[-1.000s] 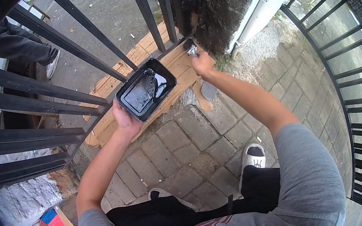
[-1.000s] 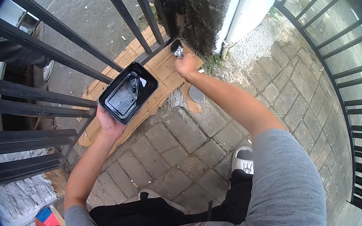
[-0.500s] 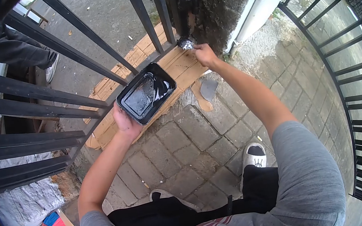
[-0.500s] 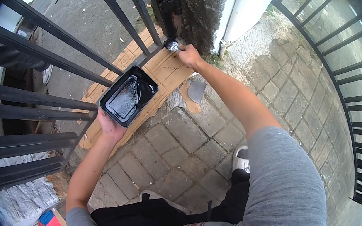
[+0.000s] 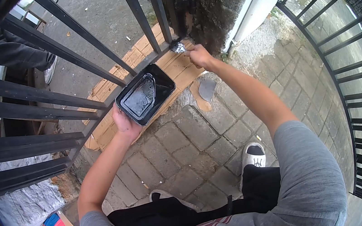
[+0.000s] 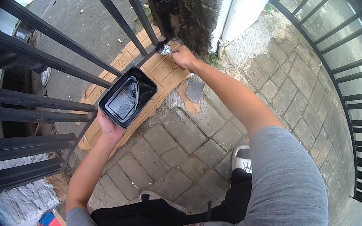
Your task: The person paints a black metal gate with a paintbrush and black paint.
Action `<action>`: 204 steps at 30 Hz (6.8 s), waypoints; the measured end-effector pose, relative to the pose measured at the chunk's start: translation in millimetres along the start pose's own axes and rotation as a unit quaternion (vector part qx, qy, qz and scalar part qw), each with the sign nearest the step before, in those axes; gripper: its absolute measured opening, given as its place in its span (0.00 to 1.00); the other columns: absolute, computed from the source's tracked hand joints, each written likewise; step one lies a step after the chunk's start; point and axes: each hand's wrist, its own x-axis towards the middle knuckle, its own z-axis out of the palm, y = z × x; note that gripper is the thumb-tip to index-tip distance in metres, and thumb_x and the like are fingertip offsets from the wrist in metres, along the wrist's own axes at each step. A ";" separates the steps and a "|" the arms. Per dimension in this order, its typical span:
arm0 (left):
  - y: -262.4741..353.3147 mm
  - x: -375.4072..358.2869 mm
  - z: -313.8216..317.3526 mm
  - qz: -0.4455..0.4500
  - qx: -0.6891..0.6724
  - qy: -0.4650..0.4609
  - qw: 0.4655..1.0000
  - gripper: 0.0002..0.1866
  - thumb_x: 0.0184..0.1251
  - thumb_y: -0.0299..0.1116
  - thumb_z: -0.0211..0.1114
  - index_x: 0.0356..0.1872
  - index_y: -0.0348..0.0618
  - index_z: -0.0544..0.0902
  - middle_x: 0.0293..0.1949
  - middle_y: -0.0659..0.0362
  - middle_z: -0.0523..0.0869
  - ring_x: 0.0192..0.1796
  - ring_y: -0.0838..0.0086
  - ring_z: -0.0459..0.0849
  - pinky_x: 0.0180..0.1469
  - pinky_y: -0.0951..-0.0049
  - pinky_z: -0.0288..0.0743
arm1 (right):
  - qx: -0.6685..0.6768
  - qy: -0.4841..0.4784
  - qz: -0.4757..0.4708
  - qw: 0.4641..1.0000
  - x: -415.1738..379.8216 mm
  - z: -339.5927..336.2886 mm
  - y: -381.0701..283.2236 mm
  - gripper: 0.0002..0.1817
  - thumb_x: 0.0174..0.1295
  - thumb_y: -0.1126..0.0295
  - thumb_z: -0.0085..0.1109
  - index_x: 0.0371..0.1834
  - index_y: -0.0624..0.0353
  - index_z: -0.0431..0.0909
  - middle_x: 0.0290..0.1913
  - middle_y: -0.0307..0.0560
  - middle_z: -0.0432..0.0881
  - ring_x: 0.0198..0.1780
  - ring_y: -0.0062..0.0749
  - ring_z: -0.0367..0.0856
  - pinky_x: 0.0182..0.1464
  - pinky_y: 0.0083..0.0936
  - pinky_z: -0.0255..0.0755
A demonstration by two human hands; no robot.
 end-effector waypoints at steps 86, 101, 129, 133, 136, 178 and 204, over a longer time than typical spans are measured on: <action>3.4 -88.9 106.8 0.100 -0.143 0.143 0.974 0.36 0.78 0.62 0.48 0.74 0.46 0.75 0.69 0.51 0.81 0.66 0.50 0.83 0.66 0.42 0.80 | -0.217 0.158 -0.325 0.907 20.4 -5.1 -45.3 0.14 0.66 0.63 0.68 0.43 0.66 0.88 0.27 0.65 0.85 0.30 0.60 0.87 0.34 0.41 0.81; 9.8 -86.9 102.5 0.102 -0.125 0.169 0.972 0.35 0.78 0.62 0.48 0.73 0.47 0.76 0.68 0.51 0.82 0.64 0.51 0.85 0.64 0.44 0.83 | 0.015 0.091 -0.233 0.968 24.0 -19.2 -39.1 0.08 0.72 0.72 0.62 0.39 0.67 0.84 0.21 0.43 0.84 0.20 0.23 0.86 0.21 0.22 0.79; 8.0 -79.0 88.1 0.092 -0.171 0.151 0.969 0.40 0.77 0.64 0.47 0.77 0.45 0.72 0.72 0.48 0.78 0.69 0.46 0.81 0.66 0.36 0.78 | -0.105 -0.008 -0.194 0.975 17.4 -34.1 -42.4 0.18 0.67 0.65 0.67 0.53 0.68 0.86 0.34 0.66 0.88 0.36 0.57 0.90 0.44 0.36 0.83; 8.3 -76.8 96.9 0.102 -0.114 0.146 0.977 0.36 0.77 0.63 0.48 0.72 0.47 0.77 0.66 0.52 0.84 0.63 0.52 0.86 0.64 0.45 0.83 | -0.214 0.019 -0.268 0.939 23.9 -40.7 -60.5 0.18 0.68 0.65 0.65 0.53 0.68 0.86 0.35 0.68 0.87 0.39 0.61 0.89 0.46 0.37 0.84; 8.9 -75.6 97.4 0.088 -0.124 0.165 0.975 0.36 0.77 0.63 0.48 0.72 0.49 0.77 0.66 0.53 0.84 0.64 0.52 0.86 0.64 0.44 0.83 | -0.318 0.084 -0.343 0.880 20.6 -27.4 -61.6 0.17 0.69 0.68 0.63 0.55 0.69 0.84 0.36 0.69 0.86 0.41 0.65 0.87 0.44 0.41 0.82; -9.7 -91.2 114.8 0.087 -0.125 0.123 0.981 0.36 0.78 0.62 0.47 0.73 0.47 0.76 0.69 0.50 0.82 0.67 0.49 0.83 0.65 0.42 0.81 | -0.270 0.061 -0.305 0.911 -45.7 -64.8 -69.0 0.17 0.65 0.64 0.65 0.47 0.67 0.89 0.35 0.71 0.86 0.41 0.63 0.89 0.48 0.40 0.83; -28.2 -77.6 122.8 0.135 -0.083 0.156 0.975 0.37 0.79 0.59 0.38 0.71 0.41 0.77 0.65 0.50 0.85 0.66 0.59 0.84 0.69 0.56 0.78 | -0.110 -0.258 -0.580 0.765 -216.0 58.1 -107.0 0.13 0.53 0.79 0.73 0.42 0.70 0.83 0.24 0.50 0.80 0.22 0.42 0.80 0.27 0.33 0.74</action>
